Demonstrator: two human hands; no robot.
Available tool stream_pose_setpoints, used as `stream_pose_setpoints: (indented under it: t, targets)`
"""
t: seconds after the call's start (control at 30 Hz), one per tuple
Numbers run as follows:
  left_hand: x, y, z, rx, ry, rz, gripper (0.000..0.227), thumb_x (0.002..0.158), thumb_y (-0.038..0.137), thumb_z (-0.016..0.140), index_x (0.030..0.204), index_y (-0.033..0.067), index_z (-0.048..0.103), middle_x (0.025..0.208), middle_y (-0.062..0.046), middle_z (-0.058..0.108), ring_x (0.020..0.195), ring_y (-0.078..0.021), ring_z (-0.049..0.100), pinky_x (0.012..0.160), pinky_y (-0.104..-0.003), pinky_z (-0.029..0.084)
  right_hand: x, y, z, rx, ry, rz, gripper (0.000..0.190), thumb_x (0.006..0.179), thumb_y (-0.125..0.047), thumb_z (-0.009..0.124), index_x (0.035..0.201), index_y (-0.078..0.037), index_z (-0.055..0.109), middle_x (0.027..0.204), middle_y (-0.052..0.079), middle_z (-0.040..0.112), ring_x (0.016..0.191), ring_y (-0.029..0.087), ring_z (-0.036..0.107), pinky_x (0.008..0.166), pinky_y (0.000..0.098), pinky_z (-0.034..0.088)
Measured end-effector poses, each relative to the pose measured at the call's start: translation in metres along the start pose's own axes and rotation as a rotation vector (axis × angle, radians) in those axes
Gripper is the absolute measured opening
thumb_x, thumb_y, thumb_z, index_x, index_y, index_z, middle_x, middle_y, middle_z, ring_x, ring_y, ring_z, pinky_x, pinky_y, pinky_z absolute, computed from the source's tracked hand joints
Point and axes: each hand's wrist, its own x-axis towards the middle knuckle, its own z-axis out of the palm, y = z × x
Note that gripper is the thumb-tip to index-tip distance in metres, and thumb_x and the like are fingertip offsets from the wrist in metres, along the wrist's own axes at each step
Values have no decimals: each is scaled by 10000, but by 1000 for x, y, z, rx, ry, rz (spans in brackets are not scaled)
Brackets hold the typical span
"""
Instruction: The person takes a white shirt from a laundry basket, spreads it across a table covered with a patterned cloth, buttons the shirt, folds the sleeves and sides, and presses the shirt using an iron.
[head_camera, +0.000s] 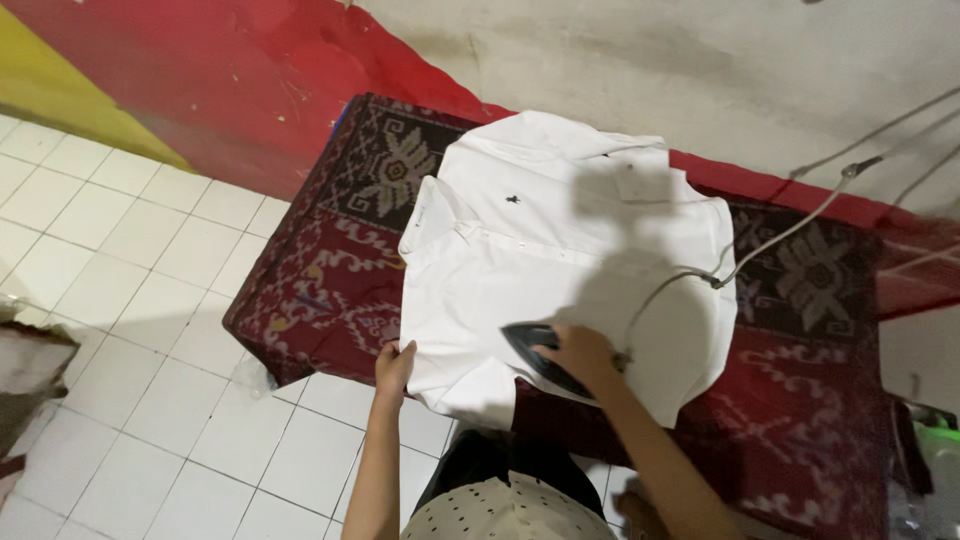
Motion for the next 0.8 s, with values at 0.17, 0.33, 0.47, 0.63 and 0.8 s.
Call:
stream_pose_setpoints:
  t: [0.17,0.33,0.47,0.63,0.8]
  targets:
    - [-1,-4,-4,-2,-38,12,269,963,249,724,995,-5,644,902,-69,654,798,-157,561,722,-329,485,-44,117,-27,-49,-14,268,704,764,-747,663,1022,-102,777,888,163,773,806,331,746,734,449,576]
    - [-12,16,-4,109,-62,-15,289,919,253,762,1011,-1,661,945,-86,705,846,-156,630,758,-307,516,-62,183,-58,22,9,549,767,843,-738,592,973,5,728,889,221,776,795,359,760,685,482,585]
    - [-20,28,-10,-36,-153,-106,329,911,309,728,1101,42,700,1052,-85,737,965,-179,653,869,-336,498,-57,178,-50,-39,-7,325,792,781,-773,645,972,-11,741,905,199,748,833,329,733,729,447,576]
    - [-33,41,-10,-25,-131,-184,372,926,349,711,1176,74,682,1195,-88,728,1160,-195,613,1031,-350,401,-32,89,-19,-38,-179,87,703,774,-725,666,1126,-120,724,929,125,755,797,269,736,756,419,574]
    - [-39,42,-4,-129,-123,-160,374,914,327,717,1178,63,683,1210,-107,731,1141,-228,644,1003,-368,459,-11,-43,-15,308,-379,72,385,993,-364,582,1248,-78,610,860,104,749,661,191,758,614,341,603]
